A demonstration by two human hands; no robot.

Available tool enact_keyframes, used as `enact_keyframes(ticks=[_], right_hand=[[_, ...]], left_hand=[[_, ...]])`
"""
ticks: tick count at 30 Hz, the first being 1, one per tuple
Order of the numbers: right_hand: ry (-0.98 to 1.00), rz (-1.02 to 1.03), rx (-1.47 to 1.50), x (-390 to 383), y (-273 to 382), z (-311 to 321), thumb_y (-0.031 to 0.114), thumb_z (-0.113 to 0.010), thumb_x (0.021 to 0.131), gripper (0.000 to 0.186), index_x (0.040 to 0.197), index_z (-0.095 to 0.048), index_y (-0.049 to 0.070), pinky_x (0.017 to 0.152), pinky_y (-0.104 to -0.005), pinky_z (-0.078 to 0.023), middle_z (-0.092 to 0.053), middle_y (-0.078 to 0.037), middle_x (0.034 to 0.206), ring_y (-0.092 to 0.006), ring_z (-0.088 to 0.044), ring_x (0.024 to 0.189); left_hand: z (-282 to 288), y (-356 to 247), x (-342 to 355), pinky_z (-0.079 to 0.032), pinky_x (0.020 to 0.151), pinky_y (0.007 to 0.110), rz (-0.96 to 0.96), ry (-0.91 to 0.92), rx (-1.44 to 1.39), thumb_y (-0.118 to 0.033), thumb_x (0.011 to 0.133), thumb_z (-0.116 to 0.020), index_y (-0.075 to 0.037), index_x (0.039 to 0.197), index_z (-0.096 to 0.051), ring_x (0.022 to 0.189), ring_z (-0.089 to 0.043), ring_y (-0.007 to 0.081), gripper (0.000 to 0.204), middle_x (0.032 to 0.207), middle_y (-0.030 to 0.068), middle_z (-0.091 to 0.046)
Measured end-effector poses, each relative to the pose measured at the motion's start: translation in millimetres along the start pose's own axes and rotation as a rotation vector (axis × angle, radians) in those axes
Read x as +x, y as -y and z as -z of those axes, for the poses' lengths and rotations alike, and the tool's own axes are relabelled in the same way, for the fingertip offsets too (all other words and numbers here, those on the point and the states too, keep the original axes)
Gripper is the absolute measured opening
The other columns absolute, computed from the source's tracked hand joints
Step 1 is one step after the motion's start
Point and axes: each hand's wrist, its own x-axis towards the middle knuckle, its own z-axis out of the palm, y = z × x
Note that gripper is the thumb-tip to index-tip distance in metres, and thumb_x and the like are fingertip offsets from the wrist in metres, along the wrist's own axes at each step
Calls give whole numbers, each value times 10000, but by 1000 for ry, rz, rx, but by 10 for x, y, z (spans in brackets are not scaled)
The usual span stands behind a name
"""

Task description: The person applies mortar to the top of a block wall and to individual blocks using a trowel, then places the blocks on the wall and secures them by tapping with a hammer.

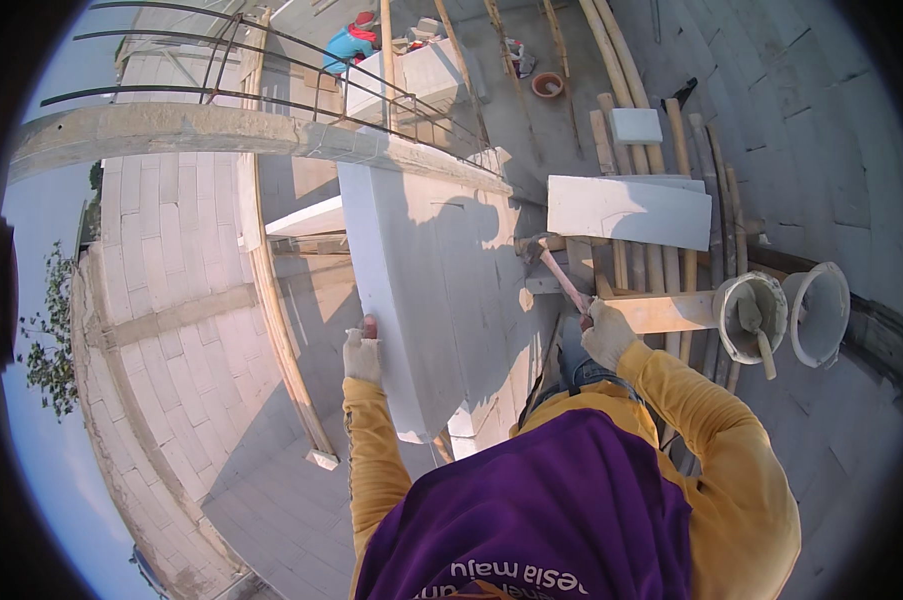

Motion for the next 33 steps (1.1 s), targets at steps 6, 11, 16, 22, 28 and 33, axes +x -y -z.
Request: enact_keyframes(ticks=[6,11,16,22,28,33], right_hand=[[133,-183,-23,145,-151,-78,57,-589,812,232,1010,-608,-63,830,-472,-522,-680,-288,915,-446,-670,927],[218,-211,-23,287,-215,-45,49,-602,786,195,959,-630,-38,821,-468,-527,-687,-270,910,-436,-673,929],[144,59,-158,487,-157,3,109,-646,755,193,903,-644,-15,767,-476,-536,-678,-227,857,-408,-671,860],[239,628,-451,917,845,463,140,-700,674,593,1248,-597,31,709,-470,-540,-653,-178,915,-355,-651,838],[214,1005,-331,901,2288,780,179,-734,679,994,1569,-295,108,704,-450,-537,-594,-177,1020,-337,-628,897],[152,1015,-557,1009,2398,622,149,-704,732,957,1582,-265,124,735,-453,-544,-610,-185,1013,-364,-642,887]], left_hand=[[-516,-583,-54,-467,629,308,39,-193,153,-522,999,-594,47,855,-631,677,-471,105,589,730,14,-589],[-532,-541,-43,-481,685,292,-4,-196,71,-529,986,-612,74,939,-660,727,-505,107,606,785,46,-638],[-539,-521,-77,-472,683,302,-13,-231,129,-551,979,-610,75,880,-630,724,-483,120,635,745,42,-602],[-545,-621,-51,-465,646,355,12,-262,318,-602,960,-601,74,701,-540,656,-427,162,727,644,112,-550],[-475,-614,-46,-521,855,440,41,-257,507,-664,939,-546,109,1041,-657,973,-672,443,788,965,325,-689],[-466,-807,-179,-502,944,461,120,-223,542,-693,912,-534,64,1143,-661,1081,-662,429,802,1071,302,-692]])
